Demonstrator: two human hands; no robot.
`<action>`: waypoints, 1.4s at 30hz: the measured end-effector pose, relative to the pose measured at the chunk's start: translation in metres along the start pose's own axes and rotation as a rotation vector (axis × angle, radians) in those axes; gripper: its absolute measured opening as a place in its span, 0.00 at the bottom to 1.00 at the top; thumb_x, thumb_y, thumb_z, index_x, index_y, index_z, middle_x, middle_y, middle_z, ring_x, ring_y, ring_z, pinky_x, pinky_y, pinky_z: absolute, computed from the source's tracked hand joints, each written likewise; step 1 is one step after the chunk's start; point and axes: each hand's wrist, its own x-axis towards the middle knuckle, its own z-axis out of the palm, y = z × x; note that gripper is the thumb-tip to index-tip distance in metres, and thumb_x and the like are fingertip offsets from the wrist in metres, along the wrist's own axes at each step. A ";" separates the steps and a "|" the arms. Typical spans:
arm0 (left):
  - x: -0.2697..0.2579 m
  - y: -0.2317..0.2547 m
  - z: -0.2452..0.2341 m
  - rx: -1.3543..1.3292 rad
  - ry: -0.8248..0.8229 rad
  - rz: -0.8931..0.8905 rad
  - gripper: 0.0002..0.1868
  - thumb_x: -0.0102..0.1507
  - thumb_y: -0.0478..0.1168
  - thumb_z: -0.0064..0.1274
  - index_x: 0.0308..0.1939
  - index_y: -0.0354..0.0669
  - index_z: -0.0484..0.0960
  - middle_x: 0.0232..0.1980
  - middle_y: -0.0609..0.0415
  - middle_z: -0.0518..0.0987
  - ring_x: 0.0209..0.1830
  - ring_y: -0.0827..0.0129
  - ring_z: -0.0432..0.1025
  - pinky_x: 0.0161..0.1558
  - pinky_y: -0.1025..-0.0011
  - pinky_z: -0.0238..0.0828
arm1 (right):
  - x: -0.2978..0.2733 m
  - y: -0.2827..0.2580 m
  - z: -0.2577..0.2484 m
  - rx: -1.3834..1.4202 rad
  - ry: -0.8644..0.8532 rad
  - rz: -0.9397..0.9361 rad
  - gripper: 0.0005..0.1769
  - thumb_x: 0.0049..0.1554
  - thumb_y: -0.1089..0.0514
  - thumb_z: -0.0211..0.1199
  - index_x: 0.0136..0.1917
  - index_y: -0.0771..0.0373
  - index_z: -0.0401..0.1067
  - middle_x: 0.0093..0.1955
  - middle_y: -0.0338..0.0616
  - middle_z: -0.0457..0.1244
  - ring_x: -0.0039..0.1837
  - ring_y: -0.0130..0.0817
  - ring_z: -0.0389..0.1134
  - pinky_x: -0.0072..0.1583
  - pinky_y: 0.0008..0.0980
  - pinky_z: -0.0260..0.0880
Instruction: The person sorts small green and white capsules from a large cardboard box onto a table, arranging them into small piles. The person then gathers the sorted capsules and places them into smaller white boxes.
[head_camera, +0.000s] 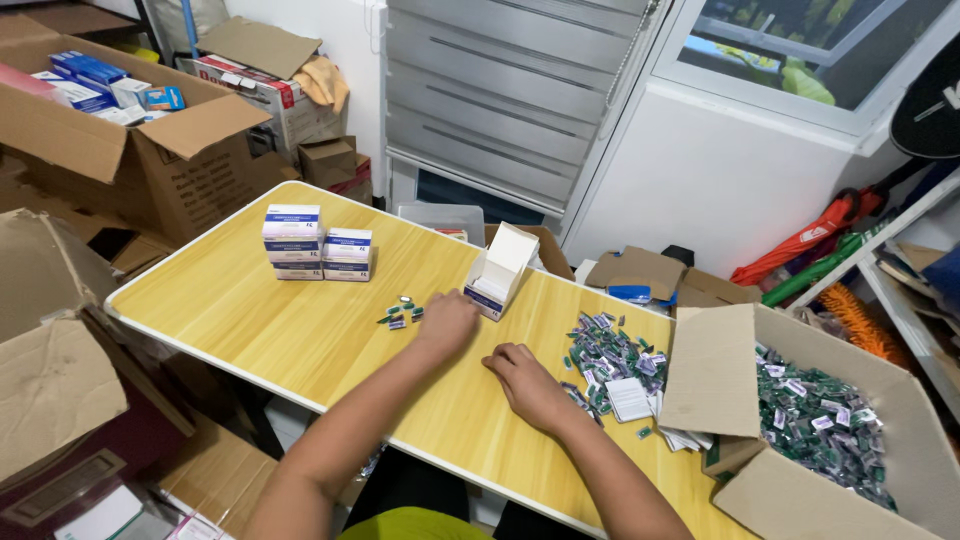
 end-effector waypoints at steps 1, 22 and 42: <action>-0.002 -0.009 -0.001 0.048 -0.027 -0.017 0.09 0.62 0.40 0.50 0.36 0.45 0.86 0.43 0.53 0.83 0.49 0.59 0.74 0.49 0.56 0.69 | 0.000 0.000 0.000 0.011 -0.001 0.010 0.16 0.61 0.63 0.54 0.61 0.65 0.73 0.61 0.51 0.63 0.65 0.49 0.62 0.66 0.41 0.63; -0.036 -0.073 -0.009 -0.234 0.022 -0.218 0.13 0.63 0.51 0.53 0.48 0.52 0.81 0.55 0.51 0.74 0.59 0.54 0.64 0.62 0.52 0.56 | -0.005 0.003 0.000 0.064 -0.007 0.013 0.16 0.60 0.64 0.55 0.60 0.66 0.74 0.61 0.52 0.63 0.66 0.49 0.62 0.66 0.41 0.63; -0.002 0.047 -0.061 -0.488 0.056 0.270 0.09 0.63 0.44 0.57 0.40 0.43 0.82 0.41 0.50 0.80 0.43 0.53 0.77 0.43 0.55 0.73 | -0.019 0.078 -0.048 0.036 0.120 0.287 0.15 0.54 0.61 0.63 0.55 0.65 0.78 0.53 0.52 0.69 0.57 0.50 0.70 0.60 0.43 0.70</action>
